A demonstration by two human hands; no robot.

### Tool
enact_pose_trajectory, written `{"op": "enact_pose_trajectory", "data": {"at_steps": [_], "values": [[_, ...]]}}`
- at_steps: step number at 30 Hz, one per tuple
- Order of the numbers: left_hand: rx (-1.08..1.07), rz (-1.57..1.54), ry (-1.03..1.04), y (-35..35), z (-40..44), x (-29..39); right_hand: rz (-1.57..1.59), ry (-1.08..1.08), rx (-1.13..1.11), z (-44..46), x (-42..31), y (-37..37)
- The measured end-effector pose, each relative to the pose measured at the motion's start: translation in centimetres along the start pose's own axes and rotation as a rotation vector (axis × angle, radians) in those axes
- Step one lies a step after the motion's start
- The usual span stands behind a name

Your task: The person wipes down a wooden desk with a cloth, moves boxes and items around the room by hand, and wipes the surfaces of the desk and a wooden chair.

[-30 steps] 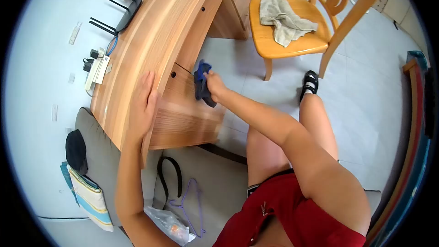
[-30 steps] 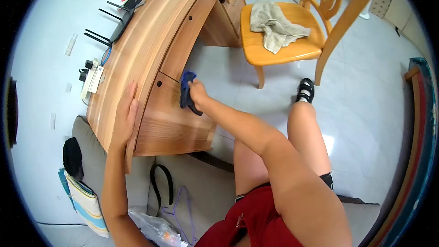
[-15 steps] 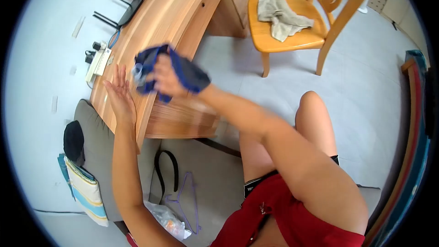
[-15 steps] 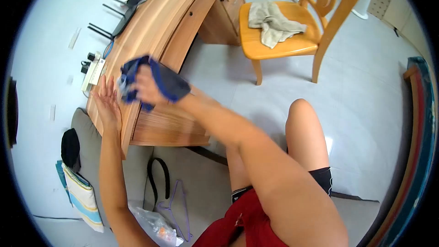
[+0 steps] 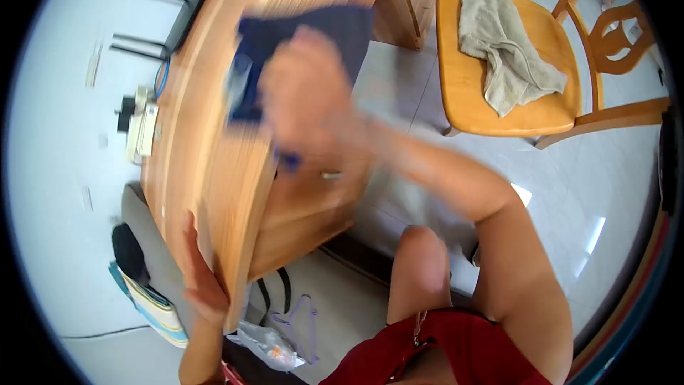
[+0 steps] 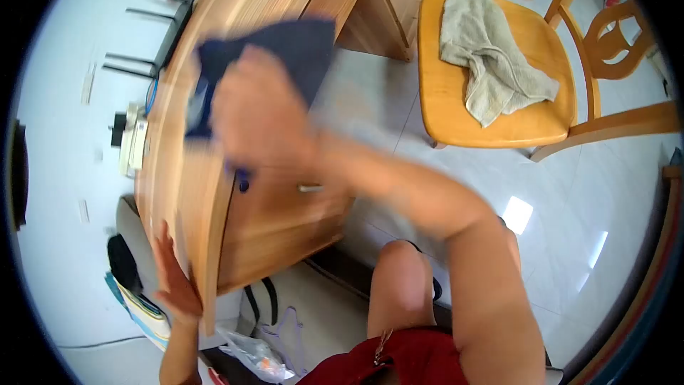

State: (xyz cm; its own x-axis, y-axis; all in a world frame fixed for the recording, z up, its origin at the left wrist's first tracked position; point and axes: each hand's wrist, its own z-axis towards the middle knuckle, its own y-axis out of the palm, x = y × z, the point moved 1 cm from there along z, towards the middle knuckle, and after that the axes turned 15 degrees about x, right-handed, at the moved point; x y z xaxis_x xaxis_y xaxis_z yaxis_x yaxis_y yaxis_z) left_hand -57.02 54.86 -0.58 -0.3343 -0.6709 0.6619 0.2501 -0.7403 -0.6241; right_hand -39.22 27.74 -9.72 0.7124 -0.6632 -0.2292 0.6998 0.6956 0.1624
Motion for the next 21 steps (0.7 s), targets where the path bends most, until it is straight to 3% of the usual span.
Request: {"op": "enact_pose_trajectory", "data": {"at_steps": [1, 2, 4, 5, 7, 11, 15, 17, 18, 21], "values": [[-0.052, 0.083, -0.006, -0.1, 0.0, 0.2, 0.198, 0.026, 0.026, 0.4, -2.8, -1.9], [-0.055, 0.17, -0.051, 0.0, -0.2, 0.4, 0.206, 0.032, -0.269, -0.3, -5.3, -1.6], [-0.063, 0.168, -0.173, 0.7, -0.3, 1.5, 0.292, 0.031, -0.035, -0.8, -6.1, -1.1], [-0.072, 0.119, -0.202, 0.4, -0.4, 0.8, 0.264, 0.038, -0.158, -0.3, -4.9, -1.2], [-0.183, 0.25, 0.106, -0.6, -0.1, 0.1, 0.228, 0.055, -0.42, 0.6, -1.7, -2.3], [-0.281, 0.319, 0.234, 0.2, 1.1, 1.4, -0.073, 0.223, -0.334, 3.5, 9.7, -2.1], [-0.332, 0.381, 0.196, 1.0, 1.3, 2.0, -0.418, 0.341, -0.355, 7.1, 18.7, -2.4], [-0.353, 0.474, 0.238, 1.1, 0.9, 1.6, -0.495, 0.593, -0.289, 8.6, 20.4, -2.4], [-0.36, 0.523, 0.256, 1.2, 0.6, 1.5, -0.578, 0.707, -0.381, 9.3, 20.5, -2.3], [-0.334, 0.576, 0.206, 2.3, 1.1, 2.9, -0.183, 1.103, -0.035, 8.4, 19.2, -0.8]]}}
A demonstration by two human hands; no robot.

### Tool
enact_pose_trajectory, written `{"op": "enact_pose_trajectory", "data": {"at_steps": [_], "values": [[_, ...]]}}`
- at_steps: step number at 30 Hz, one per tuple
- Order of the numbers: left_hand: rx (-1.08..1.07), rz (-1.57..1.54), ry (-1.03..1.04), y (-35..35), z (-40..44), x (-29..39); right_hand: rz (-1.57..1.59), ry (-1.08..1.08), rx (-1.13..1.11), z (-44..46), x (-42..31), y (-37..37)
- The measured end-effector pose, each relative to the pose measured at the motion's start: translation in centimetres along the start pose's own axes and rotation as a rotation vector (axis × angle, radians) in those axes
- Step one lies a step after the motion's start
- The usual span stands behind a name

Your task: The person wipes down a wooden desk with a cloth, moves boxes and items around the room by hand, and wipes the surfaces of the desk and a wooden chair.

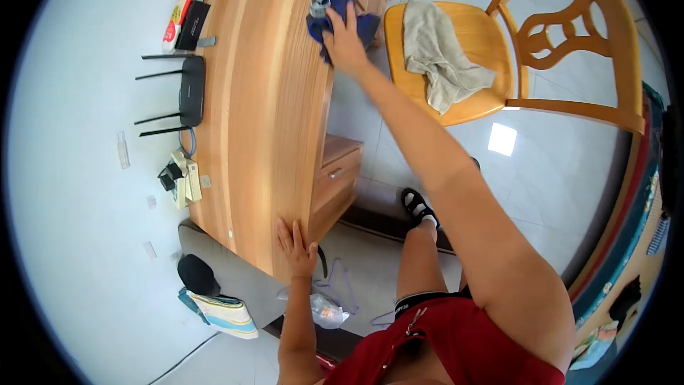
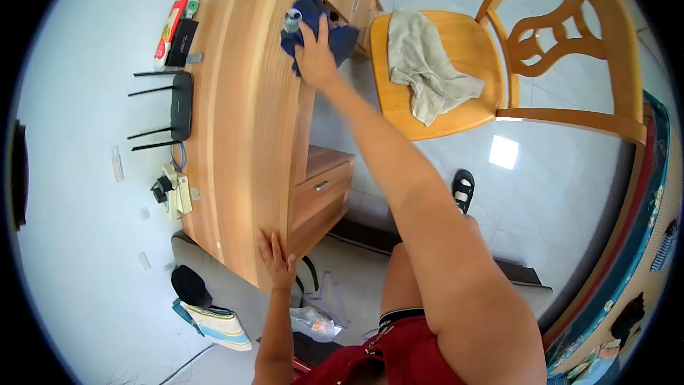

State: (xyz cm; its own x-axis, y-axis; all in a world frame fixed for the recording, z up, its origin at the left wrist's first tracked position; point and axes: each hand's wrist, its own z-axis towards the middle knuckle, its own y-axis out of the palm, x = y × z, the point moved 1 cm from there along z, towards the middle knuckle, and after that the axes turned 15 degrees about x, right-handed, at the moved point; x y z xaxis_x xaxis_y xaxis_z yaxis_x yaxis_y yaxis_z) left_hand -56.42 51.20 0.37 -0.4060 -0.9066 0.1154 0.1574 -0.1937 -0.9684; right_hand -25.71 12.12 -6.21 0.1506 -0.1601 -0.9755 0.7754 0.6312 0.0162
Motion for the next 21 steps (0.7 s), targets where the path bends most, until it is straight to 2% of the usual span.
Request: {"op": "enact_pose_trajectory", "data": {"at_steps": [2, 4, 7, 9, 12, 14, 15, 16, 18, 19, 21], "values": [[0.053, -0.05, -0.105, 0.4, 2.8, 2.3, -0.108, 0.098, -0.055, -2.5, -0.7, -0.3], [0.189, -0.204, -0.197, 0.4, 9.1, 5.4, -0.096, 0.053, -0.147, -5.4, -1.9, -2.5], [0.407, -0.513, -0.437, 3.6, 19.1, 7.0, -0.059, 0.151, -0.409, -7.7, -4.1, -6.9], [0.489, -0.468, -0.432, 6.8, 24.5, 5.1, -0.071, 0.212, -0.519, -7.5, -6.2, -9.0], [0.325, -0.174, -0.751, 9.6, 30.1, 6.0, 0.318, 0.414, -0.455, -3.7, -12.6, -9.6], [0.189, 0.264, -0.71, 12.5, 30.5, 6.3, 0.471, 0.412, -0.481, 0.0, -17.1, -9.4], [0.166, 0.346, -0.712, 13.0, 30.8, 6.4, 0.516, 0.436, -0.48, 1.5, -18.1, -8.8], [0.142, 0.427, -0.714, 13.4, 31.1, 6.6, 0.505, 0.358, -0.46, 2.5, -17.6, -7.9], [0.19, 0.317, -0.783, 13.0, 31.2, 6.4, 0.487, 0.208, -0.427, 4.2, -16.0, -6.1], [0.201, 0.284, -0.764, 12.0, 31.3, 7.5, 0.16, -0.054, -0.4, 5.0, -14.6, -6.1], [0.197, 0.302, -0.751, 11.3, 31.6, 8.2, -0.375, -0.114, -0.211, 4.3, -10.5, -4.2]]}}
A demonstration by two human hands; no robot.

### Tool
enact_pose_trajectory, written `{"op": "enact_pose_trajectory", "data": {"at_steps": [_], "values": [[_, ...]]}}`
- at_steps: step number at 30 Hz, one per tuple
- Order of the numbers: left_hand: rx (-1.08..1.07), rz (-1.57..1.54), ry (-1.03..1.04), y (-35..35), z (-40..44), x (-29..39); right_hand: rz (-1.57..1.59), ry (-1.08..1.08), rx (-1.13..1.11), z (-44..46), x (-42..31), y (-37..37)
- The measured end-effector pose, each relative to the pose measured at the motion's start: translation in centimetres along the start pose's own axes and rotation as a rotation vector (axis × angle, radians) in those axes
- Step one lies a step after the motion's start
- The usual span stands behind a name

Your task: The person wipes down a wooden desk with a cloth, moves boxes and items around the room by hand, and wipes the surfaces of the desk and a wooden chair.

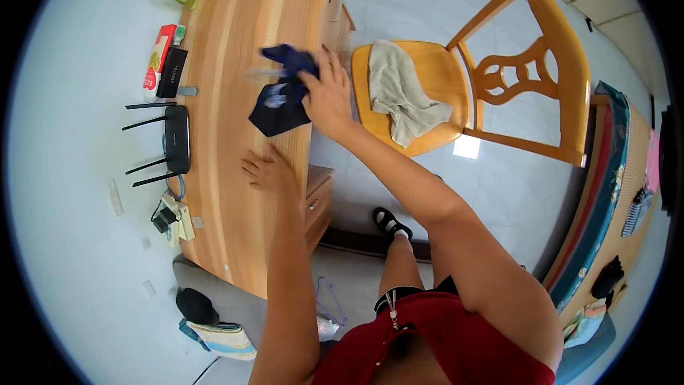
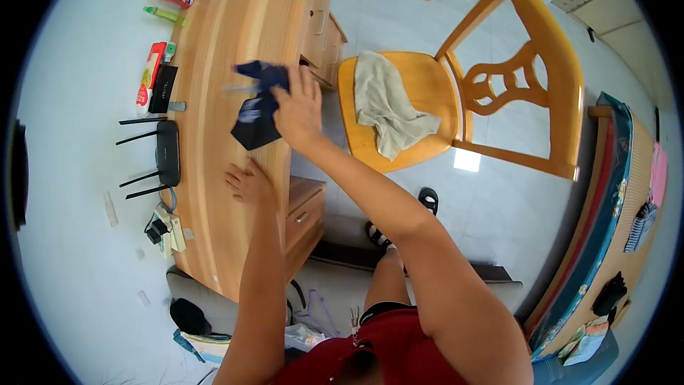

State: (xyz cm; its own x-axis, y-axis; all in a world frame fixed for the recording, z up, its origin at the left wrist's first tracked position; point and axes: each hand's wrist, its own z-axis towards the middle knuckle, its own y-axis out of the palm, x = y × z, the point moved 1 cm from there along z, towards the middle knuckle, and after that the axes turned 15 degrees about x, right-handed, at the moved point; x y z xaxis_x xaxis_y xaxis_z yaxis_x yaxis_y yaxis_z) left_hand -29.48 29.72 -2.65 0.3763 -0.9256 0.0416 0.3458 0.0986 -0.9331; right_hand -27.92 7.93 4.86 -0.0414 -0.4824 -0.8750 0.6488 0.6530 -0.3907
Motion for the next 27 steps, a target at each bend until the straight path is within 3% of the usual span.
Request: {"op": "enact_pose_trajectory", "data": {"at_steps": [1, 2, 7, 12, 18, 22, 23, 24, 25, 27], "values": [[0.002, 0.011, 0.005, -0.2, 0.0, 0.1, -0.27, 0.015, 0.079, -0.6, 1.6, 1.9], [0.004, -0.003, 0.001, -0.3, 0.0, 0.3, -0.276, 0.101, 0.017, -1.4, 2.6, 3.8], [-0.011, -0.075, -0.018, -1.5, -0.1, 1.0, -0.269, 0.176, 0.228, -0.6, 2.1, 8.9], [-0.076, -0.011, -0.033, -0.6, -0.1, 0.2, -0.28, 0.174, 0.439, 8.9, 5.2, 10.4], [-0.065, -0.062, -0.026, -1.3, 0.1, 0.8, -0.372, 0.338, 0.356, 21.9, 10.1, 10.9], [-0.064, -0.049, -0.032, -0.8, -0.2, 0.5, -0.402, 0.228, 0.432, 27.5, 14.3, 12.3], [-0.054, -0.067, -0.025, -0.7, 0.0, 0.3, -0.725, -0.277, 0.996, 28.4, 16.0, 14.1], [-0.05, -0.085, -0.019, -0.7, -0.1, 0.2, -0.801, -0.129, 0.498, 27.7, 15.2, 12.7], [-0.051, -0.106, -0.012, -0.8, -0.2, 0.1, -0.737, -0.211, 0.528, 28.0, 16.6, 13.6], [-0.054, -0.095, -0.008, -0.9, -0.3, 0.2, -0.802, -0.32, 0.353, 26.5, 15.2, 12.0]]}}
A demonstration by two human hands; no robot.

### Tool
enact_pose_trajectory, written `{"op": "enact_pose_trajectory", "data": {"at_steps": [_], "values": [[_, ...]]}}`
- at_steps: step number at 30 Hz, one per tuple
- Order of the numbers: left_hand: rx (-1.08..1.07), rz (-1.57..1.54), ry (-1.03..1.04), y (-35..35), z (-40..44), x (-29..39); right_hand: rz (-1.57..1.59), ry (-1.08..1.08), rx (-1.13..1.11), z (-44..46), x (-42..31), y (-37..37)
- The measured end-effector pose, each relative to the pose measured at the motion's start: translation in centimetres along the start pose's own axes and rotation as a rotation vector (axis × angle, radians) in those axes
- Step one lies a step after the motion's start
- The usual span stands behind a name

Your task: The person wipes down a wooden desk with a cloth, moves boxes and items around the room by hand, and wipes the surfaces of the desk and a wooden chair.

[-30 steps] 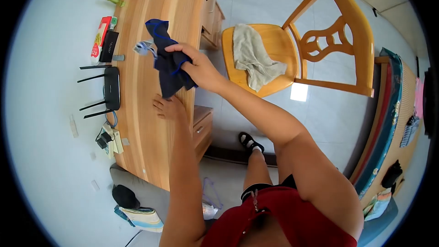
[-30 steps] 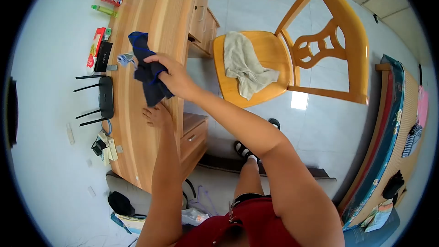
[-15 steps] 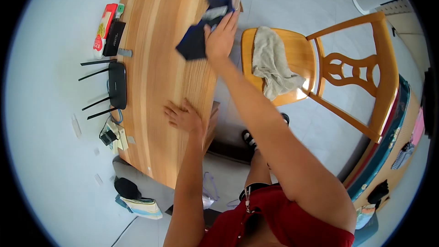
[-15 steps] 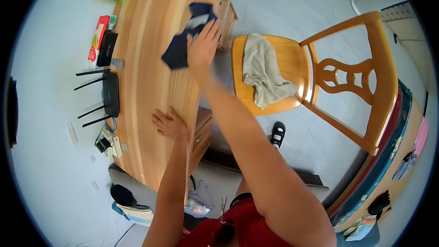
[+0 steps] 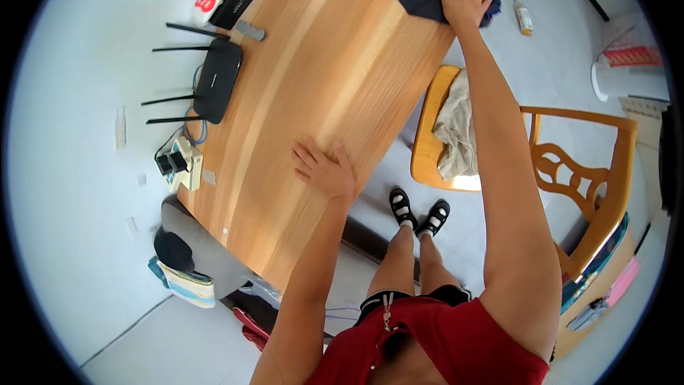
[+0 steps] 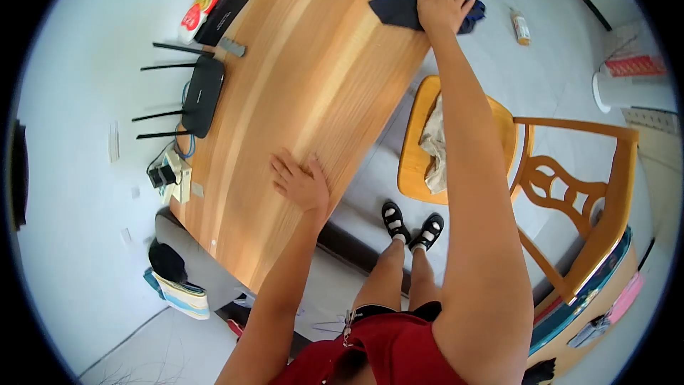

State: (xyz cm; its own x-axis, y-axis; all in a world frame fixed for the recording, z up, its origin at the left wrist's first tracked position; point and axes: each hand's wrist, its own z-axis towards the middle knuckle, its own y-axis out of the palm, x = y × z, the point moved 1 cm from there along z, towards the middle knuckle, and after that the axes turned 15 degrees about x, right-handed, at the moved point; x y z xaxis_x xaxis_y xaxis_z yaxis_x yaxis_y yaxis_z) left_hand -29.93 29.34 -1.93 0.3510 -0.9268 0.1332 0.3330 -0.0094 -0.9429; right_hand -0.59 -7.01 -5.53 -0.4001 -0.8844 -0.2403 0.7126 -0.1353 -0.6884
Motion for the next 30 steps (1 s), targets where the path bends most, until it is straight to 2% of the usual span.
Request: {"op": "enact_pose_trajectory", "data": {"at_steps": [4, 6, 7, 9, 10, 12, 15, 18, 22, 30], "values": [[0.025, -0.044, -0.006, -0.4, 0.3, 0.3, 0.025, -0.33, -0.096, -5.3, -2.8, -6.4], [0.022, -0.028, -0.015, 0.2, 0.3, -0.1, 0.241, -0.346, -0.182, -9.8, -4.8, -11.4], [0.006, -0.026, -0.016, 0.3, -0.1, -0.2, 0.288, -0.358, -0.342, -11.3, -6.1, -15.1], [0.032, -0.035, -0.017, 0.1, -0.3, 0.0, 0.441, -0.413, -0.484, -15.8, -7.7, -20.5], [0.051, -0.038, -0.017, 0.2, -0.2, 0.2, 0.556, -0.414, -0.479, -18.4, -7.9, -22.1], [0.044, -0.018, -0.007, 0.6, -0.2, -0.3, 0.566, -0.425, -0.605, -19.4, -8.6, -25.6], [0.046, -0.041, 0.014, 0.3, 0.0, -0.5, 0.515, -0.405, -0.599, -17.6, -7.8, -23.3], [0.044, -0.047, 0.032, 0.2, -0.1, -0.6, 0.399, -0.315, -0.444, -13.3, -6.3, -17.8], [-0.035, -0.007, 0.001, 0.4, -0.3, -0.9, 0.193, -0.332, -0.356, -6.3, -5.5, -10.3], [-0.045, -0.102, -0.052, -1.5, 0.7, 0.3, 0.073, -0.378, -0.227, 3.1, -7.7, 3.8]]}}
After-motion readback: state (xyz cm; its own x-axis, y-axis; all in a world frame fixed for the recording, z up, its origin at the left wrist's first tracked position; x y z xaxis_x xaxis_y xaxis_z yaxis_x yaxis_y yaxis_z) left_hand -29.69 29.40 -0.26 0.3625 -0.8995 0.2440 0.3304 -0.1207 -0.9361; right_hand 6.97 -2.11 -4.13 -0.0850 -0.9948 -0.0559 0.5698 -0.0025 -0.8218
